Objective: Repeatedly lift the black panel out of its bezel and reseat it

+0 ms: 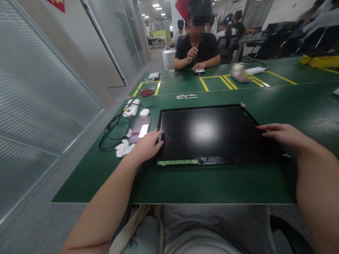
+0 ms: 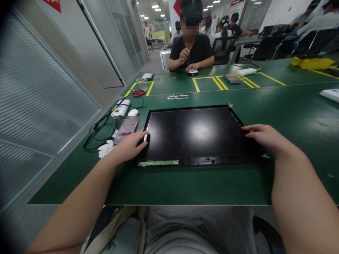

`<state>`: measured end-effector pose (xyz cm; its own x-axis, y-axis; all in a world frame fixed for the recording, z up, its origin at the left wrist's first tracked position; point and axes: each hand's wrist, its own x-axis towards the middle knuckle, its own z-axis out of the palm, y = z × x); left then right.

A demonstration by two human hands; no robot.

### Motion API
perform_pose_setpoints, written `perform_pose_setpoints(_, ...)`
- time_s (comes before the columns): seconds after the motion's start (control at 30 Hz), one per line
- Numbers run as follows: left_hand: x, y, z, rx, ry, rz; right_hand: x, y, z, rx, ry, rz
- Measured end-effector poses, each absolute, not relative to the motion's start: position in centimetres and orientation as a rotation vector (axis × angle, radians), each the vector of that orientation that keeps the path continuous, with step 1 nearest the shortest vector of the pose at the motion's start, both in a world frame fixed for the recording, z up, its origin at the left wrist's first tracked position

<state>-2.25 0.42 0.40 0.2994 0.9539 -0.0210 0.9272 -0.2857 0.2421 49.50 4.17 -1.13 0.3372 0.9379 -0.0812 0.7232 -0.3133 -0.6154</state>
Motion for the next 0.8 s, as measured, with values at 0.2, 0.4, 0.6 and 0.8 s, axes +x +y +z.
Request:
perform_pose_setpoints(0.2,-2.1,0.4,0.2,2.380,1.727,0.173,50.3,4.6,-1.0,-2.050,-1.262,0.848)
perform_pose_setpoints(0.4,-2.5,0.7,-0.2,2.414,1.709,0.195,50.7,6.5,-0.1,-2.132,-1.255,0.921)
perform_pose_setpoints(0.6,-2.9,1.0,-0.5,2.402,1.708,0.207,50.9,6.3,-0.4,-2.033,-1.197,0.977)
perform_pose_setpoints(0.8,-2.7,0.9,-0.3,2.412,1.723,0.158,50.5,4.9,-1.5,-1.980,-1.266,0.828)
